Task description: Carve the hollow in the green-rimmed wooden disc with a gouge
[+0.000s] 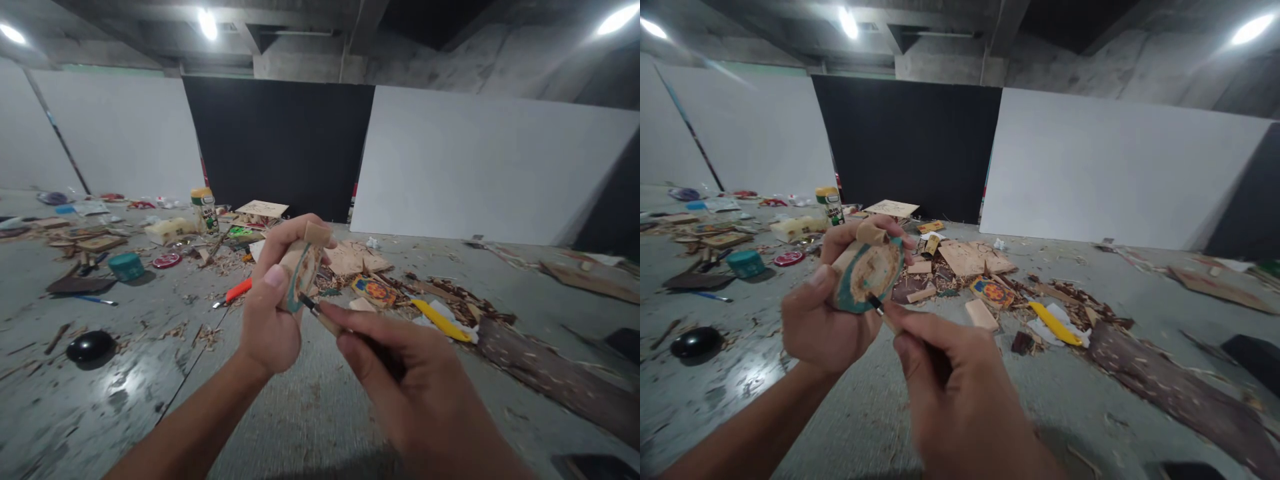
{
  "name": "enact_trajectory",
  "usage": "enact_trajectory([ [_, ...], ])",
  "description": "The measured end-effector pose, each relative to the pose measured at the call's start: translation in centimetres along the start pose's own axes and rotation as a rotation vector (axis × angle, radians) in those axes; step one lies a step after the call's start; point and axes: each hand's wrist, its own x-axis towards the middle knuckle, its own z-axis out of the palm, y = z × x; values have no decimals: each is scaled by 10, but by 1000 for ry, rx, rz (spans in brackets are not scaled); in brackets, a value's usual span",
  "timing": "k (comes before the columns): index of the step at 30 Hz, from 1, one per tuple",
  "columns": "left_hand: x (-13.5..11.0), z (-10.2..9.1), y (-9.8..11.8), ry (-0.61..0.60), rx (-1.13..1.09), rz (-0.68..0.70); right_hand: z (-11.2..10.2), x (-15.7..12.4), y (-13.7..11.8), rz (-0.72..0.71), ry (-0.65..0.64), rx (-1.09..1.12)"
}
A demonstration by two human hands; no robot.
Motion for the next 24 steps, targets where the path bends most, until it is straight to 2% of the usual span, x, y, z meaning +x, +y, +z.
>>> enact_trajectory([
  [4, -1, 1, 0, 58, -10, 5, -7, 7, 0, 412, -157, 431],
  [6, -1, 0, -1, 72, -12, 22, -7, 9, -2, 531, -187, 552],
  [8, -1, 0, -2, 80, -6, 36, -3, 9, -3, 446, -136, 452],
  [12, 0, 0, -4, 77, -34, 1, 3, 4, -2, -11, -4, -45],
  [14, 2, 3, -3, 59, -90, -87, 0, 3, -2, -139, -1, -192],
  [16, 5, 6, 0, 56, -150, -178, -7, 4, -4, -173, -6, -277],
  [20, 6, 12, 3, 53, -251, -311, -23, 9, -12, -119, -54, -384],
  [24, 6, 12, 3, 53, -300, -345, -26, 9, -14, -118, -41, -411],
])
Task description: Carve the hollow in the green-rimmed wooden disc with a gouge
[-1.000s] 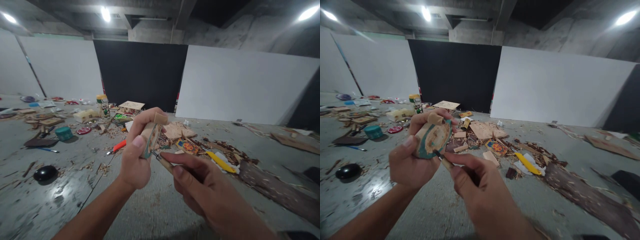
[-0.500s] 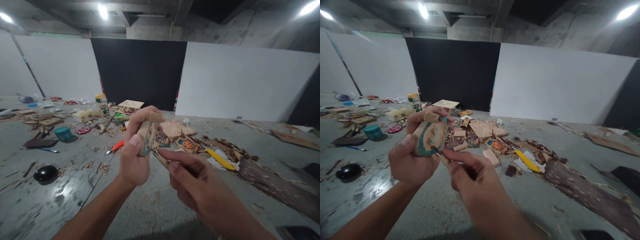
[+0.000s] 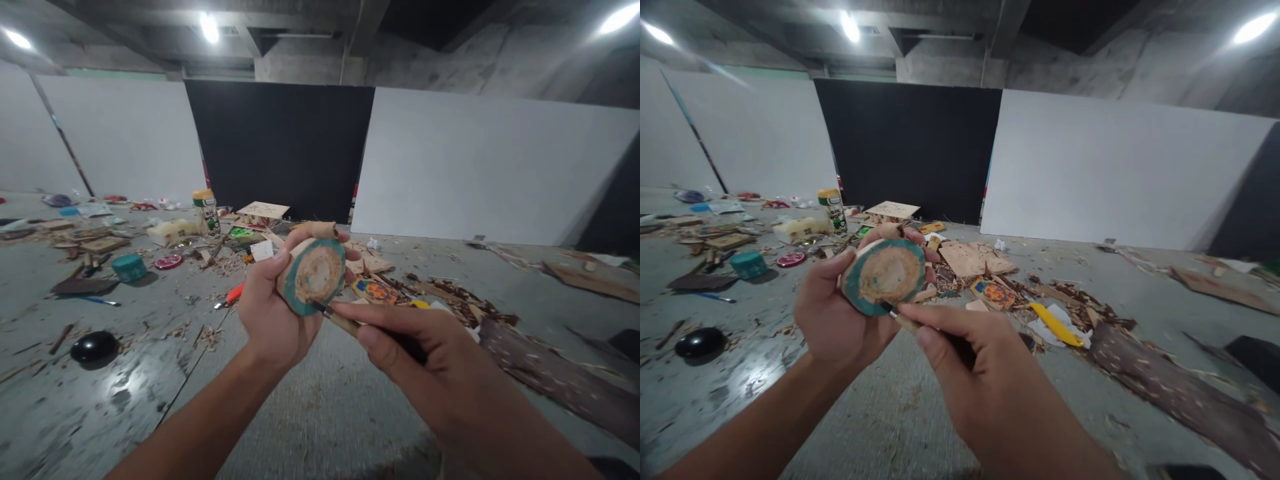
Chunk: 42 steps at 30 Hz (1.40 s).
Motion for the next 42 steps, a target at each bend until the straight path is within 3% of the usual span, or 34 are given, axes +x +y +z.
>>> enact_trajectory([
  [15, -2, -2, 2, -30, 117, 205, 7, -8, -3, -62, -38, -58],
  [20, 0, -4, 3, -84, 103, 227, 10, -7, -3, -9, -25, -58],
  [25, -2, -5, 1, -86, 93, 224, 17, -7, 2, 23, 102, -1],
  [28, -1, -6, -1, -44, 79, 243, 25, -7, 5, -23, 133, 32],
  [32, 3, -8, -3, -75, 60, 241, 31, -8, 7, -188, 104, -24],
  [34, 4, -8, -3, -73, 61, 229, 29, -6, 7, -203, 119, -16],
  [36, 3, -8, -1, -62, 76, 217, 26, -4, 6, -96, 74, 114],
  [40, -1, -7, 3, -39, 148, 227, 25, 2, 6, 332, -122, 643],
  [42, -1, -9, 2, -22, 188, 248, 28, 3, 7, 496, -159, 832],
])
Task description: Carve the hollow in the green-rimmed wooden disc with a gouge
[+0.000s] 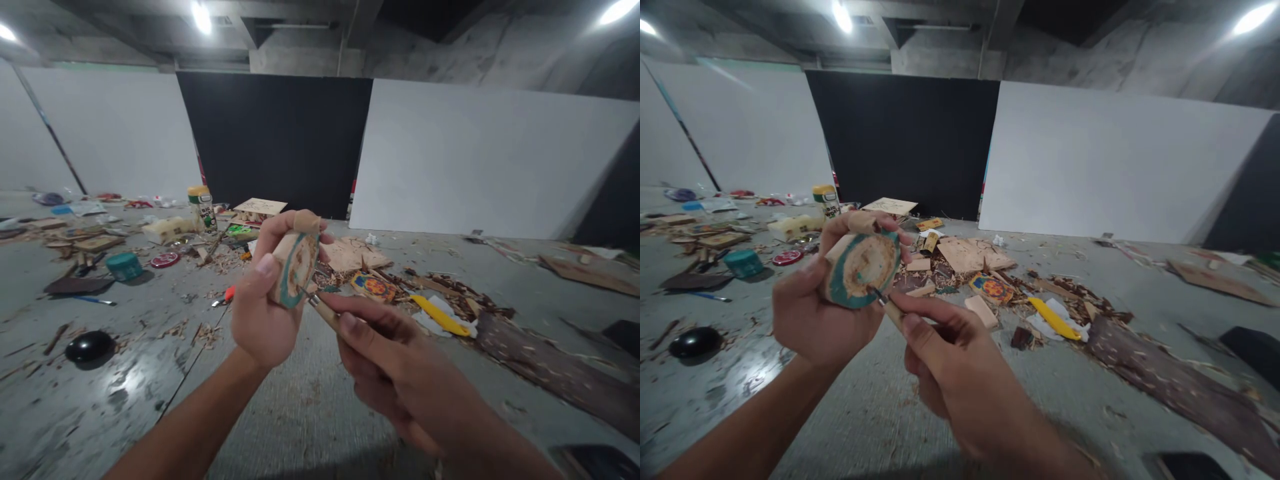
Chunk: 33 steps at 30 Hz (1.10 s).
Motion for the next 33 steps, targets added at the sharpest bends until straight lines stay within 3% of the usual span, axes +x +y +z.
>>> enact_trajectory([
  [2, 1, -3, -3, -8, 18, 20, 0, 1, 2, -26, 31, -32],
  [7, 6, -4, -9, 17, -141, -70, -7, -3, -1, -624, 166, -750],
  [10, 8, -2, -7, 37, -213, -137, -12, -7, -7, -753, 204, -920],
  [15, 8, -2, -5, 18, -215, -133, -13, -11, -12, -701, 196, -958],
  [23, 9, -9, -4, -109, -89, -9, -8, -8, -5, -635, 181, -943],
  [28, 6, -11, -1, -112, -24, -30, -5, -6, -7, -575, 186, -860],
  [30, 5, -10, -2, -93, -9, -18, -5, -3, -7, -487, 168, -757],
  [33, 3, -9, -4, -69, -2, 20, -4, 1, -4, -233, 105, -435],
])
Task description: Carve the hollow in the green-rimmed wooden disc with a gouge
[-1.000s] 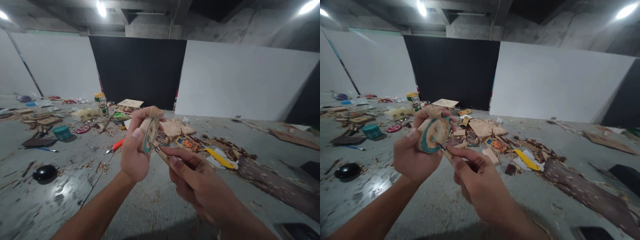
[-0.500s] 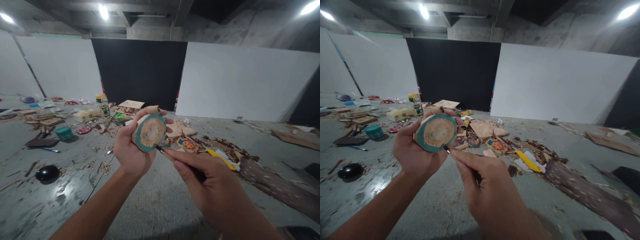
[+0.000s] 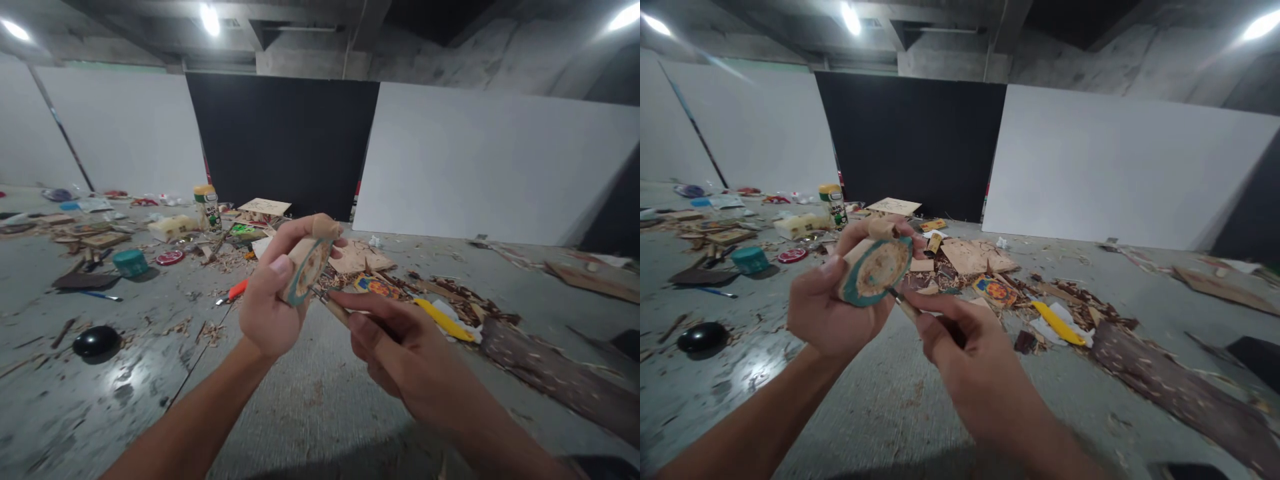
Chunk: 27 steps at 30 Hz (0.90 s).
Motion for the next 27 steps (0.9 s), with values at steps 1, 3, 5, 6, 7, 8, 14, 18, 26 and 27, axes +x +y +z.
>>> enact_trajectory([
  [1, 0, 0, 0, 7, -1, 9, 2, 1, 2, 66, -22, 100],
  [3, 0, 2, 0, 21, -6, 19, 5, 1, 4, 88, -23, 166],
  [5, 1, 3, 0, 31, -1, 10, 9, 0, 5, -45, 38, 22],
  [6, 1, 4, 0, 32, -2, 3, 10, -1, 5, -132, 76, -83],
  [7, 2, 5, 0, 32, -3, -9, 10, -2, 5, -210, 105, -181],
  [8, 3, 5, 1, 30, -7, -24, 10, -2, 4, -268, 126, -254],
  [14, 4, 7, 0, 33, -11, -33, 4, 3, 3, 20, -12, 72],
  [18, 3, 3, -5, 8, -35, -23, 7, 2, 6, -31, 42, 17],
  [26, 13, 2, 5, 106, -250, -449, -4, 1, 11, -602, 137, -512],
  [27, 15, 2, 7, 122, -263, -499, -6, 1, 10, -598, 118, -530],
])
